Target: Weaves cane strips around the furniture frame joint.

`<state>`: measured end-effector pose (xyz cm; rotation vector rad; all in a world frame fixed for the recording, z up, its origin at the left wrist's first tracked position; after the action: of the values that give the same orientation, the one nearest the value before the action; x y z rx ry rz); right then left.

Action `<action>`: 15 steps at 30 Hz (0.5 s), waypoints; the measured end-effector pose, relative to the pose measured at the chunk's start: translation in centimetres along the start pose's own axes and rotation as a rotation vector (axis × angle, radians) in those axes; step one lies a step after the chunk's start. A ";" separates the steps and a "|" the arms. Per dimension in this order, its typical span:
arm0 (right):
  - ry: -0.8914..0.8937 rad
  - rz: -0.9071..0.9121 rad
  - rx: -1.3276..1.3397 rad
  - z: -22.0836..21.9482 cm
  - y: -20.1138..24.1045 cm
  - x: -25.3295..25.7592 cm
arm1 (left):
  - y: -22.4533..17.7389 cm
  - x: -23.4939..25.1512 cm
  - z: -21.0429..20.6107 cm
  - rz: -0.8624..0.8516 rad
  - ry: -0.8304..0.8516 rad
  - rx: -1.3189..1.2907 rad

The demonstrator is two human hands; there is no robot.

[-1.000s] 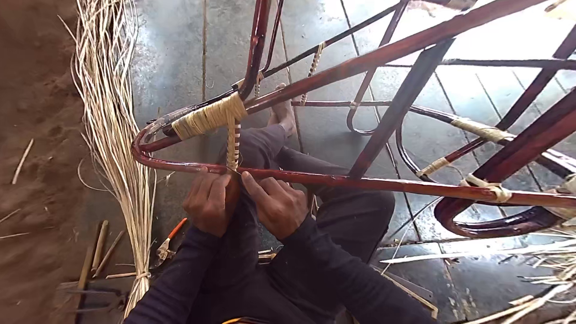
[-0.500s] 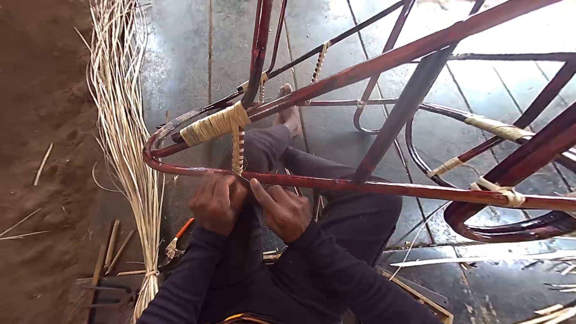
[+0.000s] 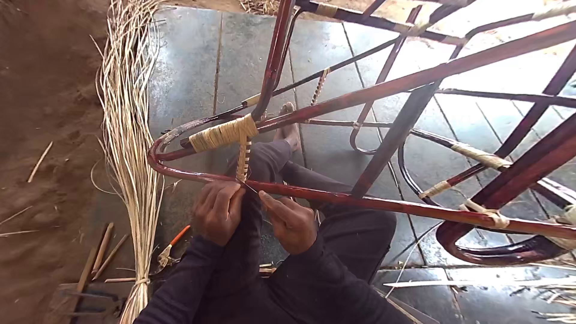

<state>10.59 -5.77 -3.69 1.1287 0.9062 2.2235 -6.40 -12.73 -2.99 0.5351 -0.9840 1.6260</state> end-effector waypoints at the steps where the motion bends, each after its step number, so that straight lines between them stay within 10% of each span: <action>1: -0.050 0.017 0.033 0.3 0.2 -0.1 | 0.0 -0.1 -0.1 0.025 0.010 -0.001; 15: 0.089 0.073 -0.223 -0.7 0.7 0.8 | 0.1 -0.6 -0.3 0.190 -0.002 -0.136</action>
<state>9.55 -5.97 -3.06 0.9808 0.6402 2.3810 -6.29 -12.83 -3.59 0.3598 -1.1660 1.7106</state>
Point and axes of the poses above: each hand's wrist, its own x-axis towards the middle knuckle, its own z-axis out of the back of the hand, y = z × x, the point moved 7 cm from there along x, towards the middle knuckle, and after that the axes turned 14 degrees about x, right-handed, at the moved point
